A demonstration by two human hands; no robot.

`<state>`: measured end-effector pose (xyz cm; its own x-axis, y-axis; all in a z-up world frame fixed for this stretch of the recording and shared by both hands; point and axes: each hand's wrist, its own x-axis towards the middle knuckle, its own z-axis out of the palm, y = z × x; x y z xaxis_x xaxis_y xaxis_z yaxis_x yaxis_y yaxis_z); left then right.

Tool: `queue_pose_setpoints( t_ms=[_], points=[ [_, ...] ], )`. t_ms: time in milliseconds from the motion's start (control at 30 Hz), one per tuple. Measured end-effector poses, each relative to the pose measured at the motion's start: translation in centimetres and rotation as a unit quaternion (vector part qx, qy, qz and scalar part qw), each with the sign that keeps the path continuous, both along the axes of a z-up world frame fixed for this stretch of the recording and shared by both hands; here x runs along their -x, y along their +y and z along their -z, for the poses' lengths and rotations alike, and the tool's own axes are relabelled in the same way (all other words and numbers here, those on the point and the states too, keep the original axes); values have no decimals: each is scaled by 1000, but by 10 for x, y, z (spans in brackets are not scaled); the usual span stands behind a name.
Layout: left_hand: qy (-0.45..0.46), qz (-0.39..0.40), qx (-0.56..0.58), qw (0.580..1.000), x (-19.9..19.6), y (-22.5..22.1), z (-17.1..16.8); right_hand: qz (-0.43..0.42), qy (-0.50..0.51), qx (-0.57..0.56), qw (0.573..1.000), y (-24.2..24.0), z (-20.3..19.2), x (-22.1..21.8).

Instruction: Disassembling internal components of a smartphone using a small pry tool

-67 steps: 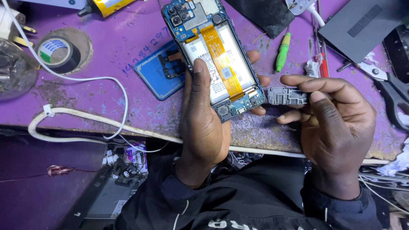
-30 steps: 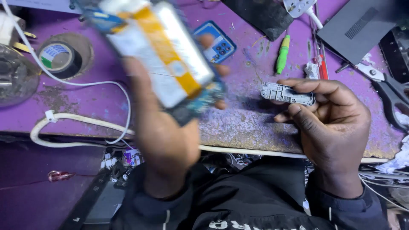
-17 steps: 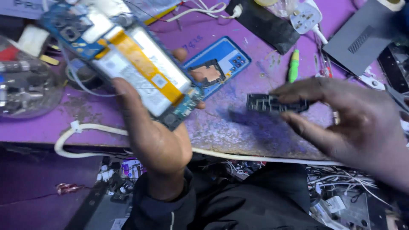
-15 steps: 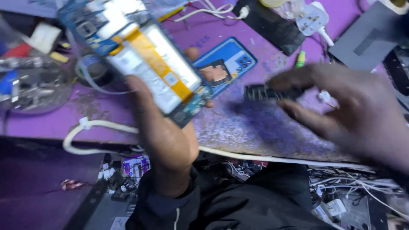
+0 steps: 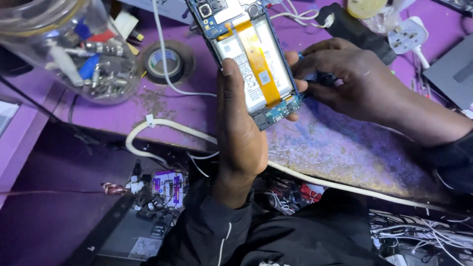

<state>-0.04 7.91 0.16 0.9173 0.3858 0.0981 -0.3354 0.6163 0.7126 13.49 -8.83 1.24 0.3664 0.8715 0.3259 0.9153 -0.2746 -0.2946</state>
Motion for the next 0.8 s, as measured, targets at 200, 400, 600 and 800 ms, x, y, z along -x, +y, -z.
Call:
queue_pose_setpoints(
  t_ms=[200,400,600,800],
  points=[
    [5,30,9,1000,-3,-2,0,-63,-45,-3,997,-3,-19,7],
    [16,54,19,998,0,-9,-2,-35,-70,12,997,-30,-70,45],
    [10,90,19,996,0,-48,-6,12,-105,-5,994,-64,-78,68],
    [37,90,33,995,-12,-85,-4,-41,-160,-24,986,-86,-66,58]
  ],
)
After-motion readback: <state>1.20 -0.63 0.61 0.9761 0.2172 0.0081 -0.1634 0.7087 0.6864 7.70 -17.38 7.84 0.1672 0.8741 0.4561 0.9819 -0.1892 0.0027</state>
